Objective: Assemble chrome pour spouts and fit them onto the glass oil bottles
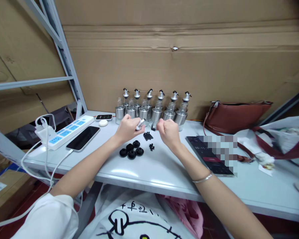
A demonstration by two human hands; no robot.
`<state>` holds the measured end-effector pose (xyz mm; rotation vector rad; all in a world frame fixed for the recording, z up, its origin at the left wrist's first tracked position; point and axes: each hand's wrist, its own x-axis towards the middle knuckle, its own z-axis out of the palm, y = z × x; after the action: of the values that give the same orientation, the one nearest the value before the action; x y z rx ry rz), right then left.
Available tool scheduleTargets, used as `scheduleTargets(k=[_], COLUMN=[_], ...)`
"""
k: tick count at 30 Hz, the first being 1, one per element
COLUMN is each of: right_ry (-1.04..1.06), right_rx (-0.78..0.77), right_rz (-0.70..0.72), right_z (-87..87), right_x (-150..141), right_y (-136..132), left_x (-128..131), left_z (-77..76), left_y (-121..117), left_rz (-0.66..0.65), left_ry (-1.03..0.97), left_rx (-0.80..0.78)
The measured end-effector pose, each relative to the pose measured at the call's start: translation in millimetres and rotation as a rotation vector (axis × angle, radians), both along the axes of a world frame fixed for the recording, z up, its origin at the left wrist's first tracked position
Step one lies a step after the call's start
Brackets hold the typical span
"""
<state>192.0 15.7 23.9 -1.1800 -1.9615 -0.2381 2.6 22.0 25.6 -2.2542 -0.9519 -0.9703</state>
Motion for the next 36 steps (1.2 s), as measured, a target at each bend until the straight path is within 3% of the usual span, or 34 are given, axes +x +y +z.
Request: scheduleTargets(k=[4,9,12,14,16,20,23,26,28,33,36], right_ry=[-0.027,-0.084,0.014,0.034,-0.054,-0.259,-0.226,-0.085,-0.061,-0.326,-0.356], right_rx=[-0.266,-0.335,-0.483,-0.771,-1.021,-1.181,-1.189,-1.098,-0.968,-0.555,-0.437], right_rz=[-0.105,-0.081,0.208,0.505,0.694,0.746,0.737,0.664,0.527,0.08,0.022], right_z=[-4.7,-6.2,5.5,12.7,15.2,10.3,11.3,16.0,14.4,-10.6,-21.5], right_x=[7.5,11.3,5.9,-0.7,-8.5,-19.7,-15.3,2.8,17.9,36.4,33.0], right_y=[11.0,14.3,0.4,-13.0,-25.8,-38.5,-33.1,-16.3,-1.5,27.2,31.1], left_x=[-5.0,-4.2,-3.1,-2.5,-1.8,-1.1,-2.0,-3.5,-3.9,-2.5,-1.9], left_z=[1.5,-3.9,-4.2,-3.6,-3.0,-2.2,-0.6,1.7,2.9,4.3,4.1], left_y=[3.7,6.9,6.2,4.9,3.5,1.8,1.4,1.0,0.5,-1.8,-2.3], left_rz=[0.026,0.057,0.075,0.075,0.064,0.032,0.038,0.052,0.081,0.101,0.086], left_ry=[-0.044,0.003,0.012,0.018,0.023,0.023,0.0,-0.08,-0.122,-0.091,-0.061], left_rx=[-0.063,-0.168,-0.198,-0.215,-0.229,-0.244,-0.246,-0.257,-0.291,-0.378,-0.373])
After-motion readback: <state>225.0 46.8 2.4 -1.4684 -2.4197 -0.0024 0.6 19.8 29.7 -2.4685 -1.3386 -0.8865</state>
